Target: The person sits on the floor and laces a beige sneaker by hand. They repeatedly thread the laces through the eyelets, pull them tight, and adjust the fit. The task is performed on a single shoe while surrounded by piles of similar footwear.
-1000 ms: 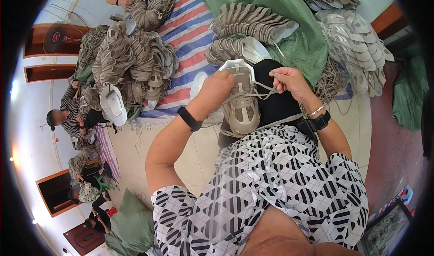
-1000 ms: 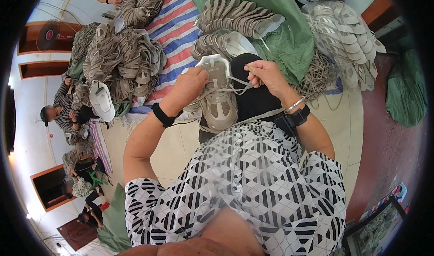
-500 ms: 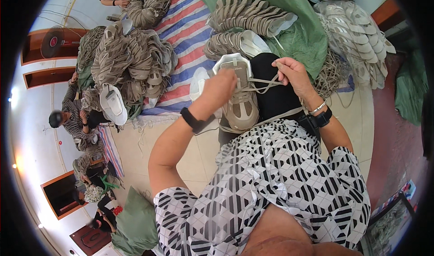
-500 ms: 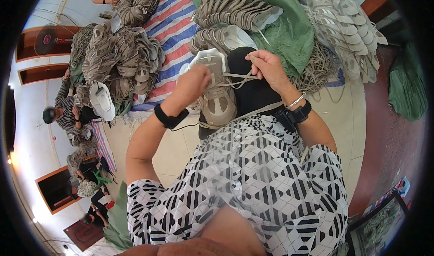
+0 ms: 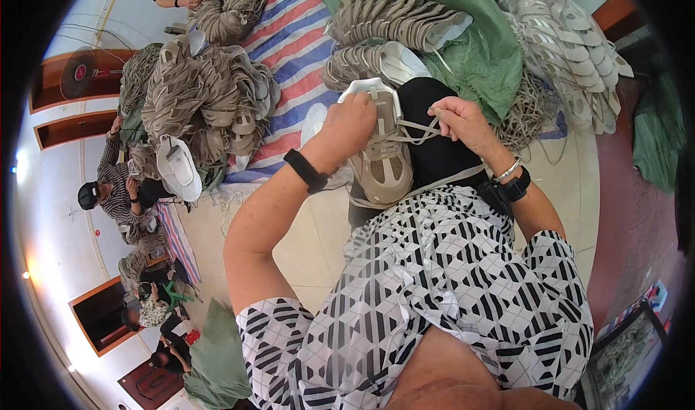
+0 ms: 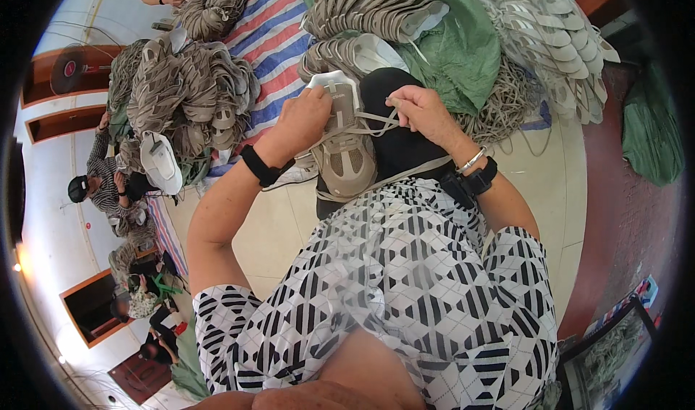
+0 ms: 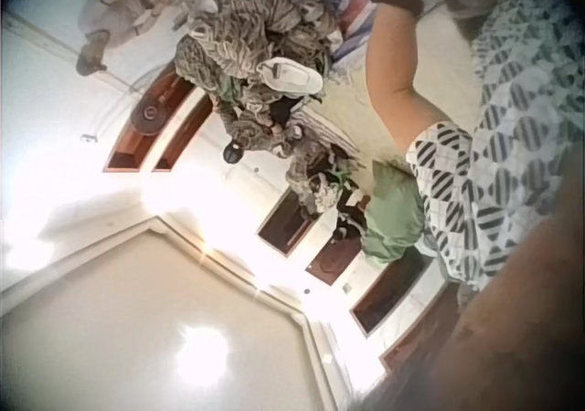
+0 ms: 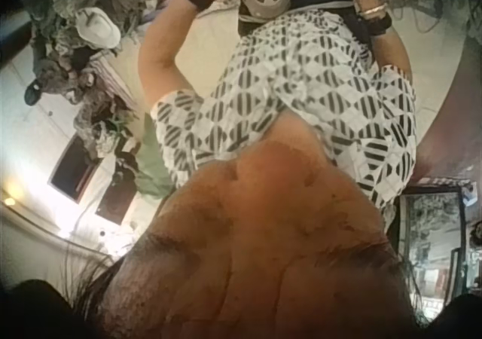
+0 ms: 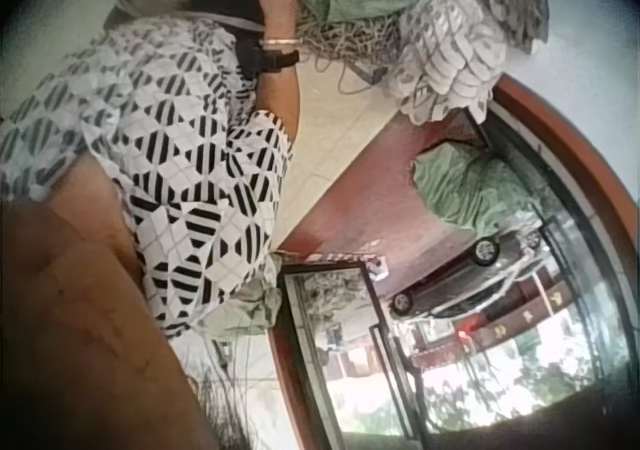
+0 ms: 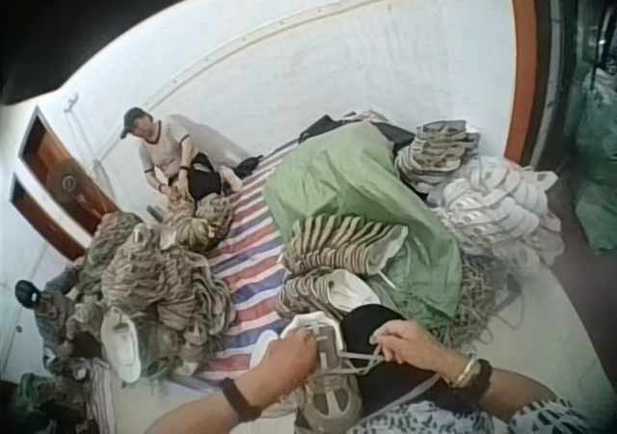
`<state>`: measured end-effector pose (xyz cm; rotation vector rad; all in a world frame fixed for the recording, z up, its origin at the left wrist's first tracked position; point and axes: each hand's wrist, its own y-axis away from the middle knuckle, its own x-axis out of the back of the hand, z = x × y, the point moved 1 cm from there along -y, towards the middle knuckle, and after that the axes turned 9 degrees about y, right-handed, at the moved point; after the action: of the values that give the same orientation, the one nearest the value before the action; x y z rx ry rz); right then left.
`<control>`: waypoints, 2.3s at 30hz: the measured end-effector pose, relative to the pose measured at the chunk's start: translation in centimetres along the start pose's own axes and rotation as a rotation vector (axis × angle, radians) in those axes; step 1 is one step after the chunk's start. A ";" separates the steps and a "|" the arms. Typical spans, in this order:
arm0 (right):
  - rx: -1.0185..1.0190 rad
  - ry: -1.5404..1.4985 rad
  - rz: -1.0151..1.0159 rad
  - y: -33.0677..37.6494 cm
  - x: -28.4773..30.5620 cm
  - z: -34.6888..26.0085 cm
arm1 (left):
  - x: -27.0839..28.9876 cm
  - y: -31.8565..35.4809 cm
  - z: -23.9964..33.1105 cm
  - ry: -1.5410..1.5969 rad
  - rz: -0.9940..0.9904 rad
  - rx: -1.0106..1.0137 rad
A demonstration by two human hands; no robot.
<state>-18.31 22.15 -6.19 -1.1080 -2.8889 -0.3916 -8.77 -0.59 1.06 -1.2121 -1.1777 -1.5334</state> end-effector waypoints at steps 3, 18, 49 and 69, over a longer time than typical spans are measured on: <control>-0.009 -0.116 0.036 -0.1 0.2 0.5 | -0.8 0.5 0.2 0.296 0.060 0.196; -0.022 -0.174 0.014 0.1 0.5 1.0 | -1.0 1.4 -0.2 0.263 0.069 0.172; -0.038 -0.018 -0.006 0.3 0.3 0.5 | 0.2 0.0 -0.2 0.060 -0.027 0.060; -0.059 -0.140 0.025 -0.2 -0.3 0.6 | -1.3 0.9 2.1 0.568 0.262 0.244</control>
<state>-18.14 21.96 -6.89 -1.2267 -2.9986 -0.4175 -7.25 1.39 0.16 -0.6695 -0.7646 -1.3613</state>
